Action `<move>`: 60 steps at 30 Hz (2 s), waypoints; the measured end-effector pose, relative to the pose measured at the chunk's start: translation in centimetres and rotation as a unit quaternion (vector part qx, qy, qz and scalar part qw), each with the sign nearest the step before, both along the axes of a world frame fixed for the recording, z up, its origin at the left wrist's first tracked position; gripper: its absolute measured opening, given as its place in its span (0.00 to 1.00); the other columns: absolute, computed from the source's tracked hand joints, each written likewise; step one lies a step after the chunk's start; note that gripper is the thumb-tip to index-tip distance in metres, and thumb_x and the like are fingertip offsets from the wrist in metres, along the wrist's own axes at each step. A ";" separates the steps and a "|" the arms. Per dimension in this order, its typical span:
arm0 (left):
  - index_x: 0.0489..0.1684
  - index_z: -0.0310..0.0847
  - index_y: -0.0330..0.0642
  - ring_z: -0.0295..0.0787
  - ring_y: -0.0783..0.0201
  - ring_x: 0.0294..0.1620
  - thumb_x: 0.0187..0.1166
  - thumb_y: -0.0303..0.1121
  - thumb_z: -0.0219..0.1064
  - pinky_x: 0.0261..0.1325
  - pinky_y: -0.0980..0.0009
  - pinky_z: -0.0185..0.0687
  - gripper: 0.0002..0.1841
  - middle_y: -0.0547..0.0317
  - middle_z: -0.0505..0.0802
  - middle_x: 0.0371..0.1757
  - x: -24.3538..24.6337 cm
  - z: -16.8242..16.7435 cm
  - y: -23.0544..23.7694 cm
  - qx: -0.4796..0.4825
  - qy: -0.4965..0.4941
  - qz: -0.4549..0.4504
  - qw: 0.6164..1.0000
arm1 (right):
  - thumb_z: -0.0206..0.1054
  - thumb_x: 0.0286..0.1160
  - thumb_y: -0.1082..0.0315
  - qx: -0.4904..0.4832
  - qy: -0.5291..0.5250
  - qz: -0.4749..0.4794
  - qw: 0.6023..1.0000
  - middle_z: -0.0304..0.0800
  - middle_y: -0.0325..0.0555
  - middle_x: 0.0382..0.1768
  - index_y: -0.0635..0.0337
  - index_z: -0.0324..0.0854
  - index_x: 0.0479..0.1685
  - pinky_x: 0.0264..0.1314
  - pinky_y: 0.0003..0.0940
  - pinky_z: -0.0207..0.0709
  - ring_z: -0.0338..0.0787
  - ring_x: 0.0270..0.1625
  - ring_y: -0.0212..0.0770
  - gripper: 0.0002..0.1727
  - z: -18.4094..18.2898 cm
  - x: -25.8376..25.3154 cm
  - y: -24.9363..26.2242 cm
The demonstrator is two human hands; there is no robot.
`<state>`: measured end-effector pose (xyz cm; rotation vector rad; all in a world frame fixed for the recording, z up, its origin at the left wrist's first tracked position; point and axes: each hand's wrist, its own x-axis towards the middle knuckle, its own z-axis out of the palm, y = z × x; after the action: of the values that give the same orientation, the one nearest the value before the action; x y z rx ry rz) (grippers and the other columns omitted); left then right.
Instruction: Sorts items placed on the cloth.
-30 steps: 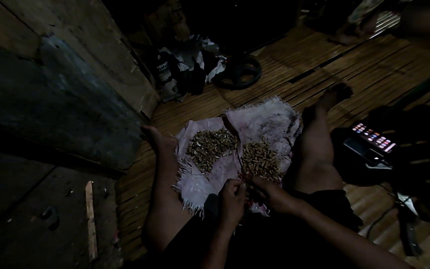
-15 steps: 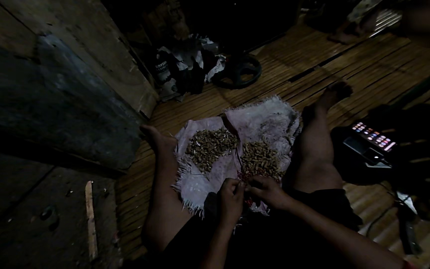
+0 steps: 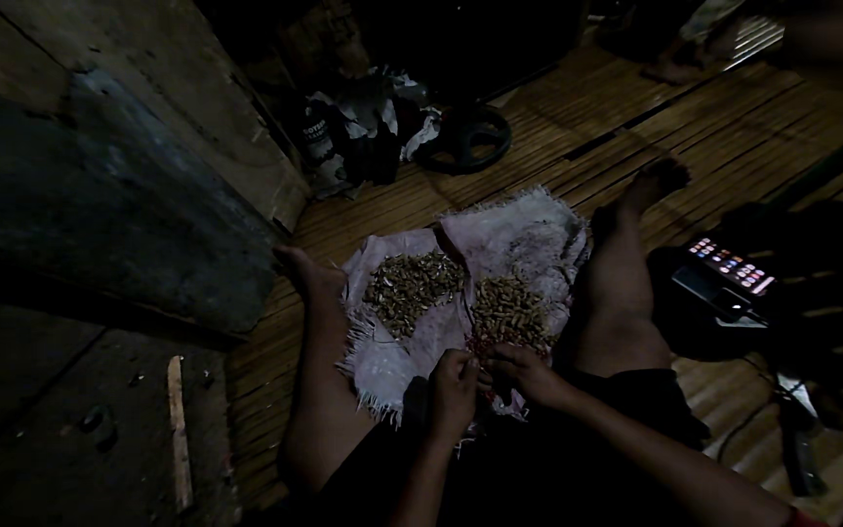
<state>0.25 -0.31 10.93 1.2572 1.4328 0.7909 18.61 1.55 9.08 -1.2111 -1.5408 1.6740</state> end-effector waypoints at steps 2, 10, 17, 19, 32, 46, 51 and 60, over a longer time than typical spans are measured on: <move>0.55 0.80 0.35 0.97 0.60 0.33 0.90 0.31 0.58 0.42 0.65 0.97 0.09 0.54 0.96 0.36 -0.1 0.0 0.0 -0.007 -0.010 -0.010 1.000 | 0.53 0.92 0.62 -0.023 0.035 -0.004 0.999 0.87 0.42 0.32 0.60 0.84 0.54 0.31 0.32 0.84 0.86 0.28 0.35 0.15 -0.3 0.1 0.0; 0.55 0.83 0.34 0.95 0.61 0.37 0.89 0.33 0.61 0.45 0.65 0.95 0.11 0.51 0.93 0.44 -0.5 0.5 0.4 -0.034 -0.005 -0.012 0.999 | 0.52 0.92 0.64 -0.113 0.134 0.006 0.984 0.85 0.42 0.30 0.62 0.82 0.56 0.28 0.31 0.82 0.84 0.25 0.35 0.15 -0.8 0.5 0.2; 0.55 0.82 0.34 0.95 0.61 0.34 0.88 0.33 0.62 0.42 0.66 0.95 0.11 0.51 0.93 0.43 -0.4 0.3 0.2 -0.039 -0.007 0.019 0.999 | 0.54 0.92 0.61 -0.155 0.166 0.002 0.974 0.86 0.42 0.30 0.62 0.82 0.57 0.29 0.31 0.83 0.85 0.26 0.35 0.16 -1.5 0.3 0.4; 0.55 0.82 0.35 0.95 0.62 0.34 0.88 0.33 0.63 0.42 0.66 0.96 0.11 0.52 0.94 0.42 -0.4 0.1 0.2 -0.031 0.000 0.022 0.999 | 0.54 0.91 0.59 -0.152 0.164 0.001 0.975 0.87 0.44 0.31 0.63 0.82 0.60 0.30 0.32 0.83 0.85 0.26 0.35 0.17 -1.6 0.3 0.5; 0.56 0.82 0.38 0.96 0.64 0.33 0.89 0.35 0.61 0.41 0.66 0.97 0.11 0.56 0.94 0.42 -0.3 -0.6 0.4 -0.012 0.044 0.026 0.999 | 0.66 0.83 0.66 -0.122 0.056 -0.011 0.991 0.91 0.47 0.38 0.62 0.83 0.56 0.37 0.36 0.90 0.91 0.32 0.39 0.11 -0.9 -0.4 1.2; 0.55 0.85 0.40 0.96 0.63 0.33 0.88 0.37 0.63 0.42 0.64 0.96 0.11 0.57 0.97 0.38 -2.0 -2.4 0.9 -0.062 0.046 0.097 0.992 | 0.61 0.86 0.57 -0.013 -0.243 0.046 0.969 0.91 0.48 0.62 0.52 0.83 0.71 0.71 0.53 0.81 0.90 0.64 0.46 0.20 -7.5 1.9 1.4; 0.53 0.86 0.42 0.96 0.63 0.33 0.87 0.41 0.65 0.42 0.64 0.96 0.12 0.59 0.96 0.38 -2.3 -3.6 1.1 -0.070 0.040 0.101 0.992 | 0.61 0.85 0.53 0.036 -0.346 0.025 0.937 0.88 0.54 0.63 0.55 0.85 0.66 0.71 0.61 0.79 0.88 0.67 0.55 0.21 -7.8 2.4 3.1; 0.55 0.87 0.44 0.96 0.62 0.34 0.87 0.43 0.64 0.43 0.62 0.96 0.14 0.60 0.96 0.40 -2.6 -5.2 1.7 -0.099 0.032 0.108 0.989 | 0.62 0.82 0.53 0.177 -0.417 0.067 0.889 0.87 0.56 0.64 0.49 0.86 0.64 0.69 0.63 0.78 0.84 0.69 0.60 0.19 -8.3 0.0 8.9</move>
<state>-2.35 1.40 5.76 0.9964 1.6764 0.7354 18.56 10.49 0.77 -1.7514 -2.3415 0.8636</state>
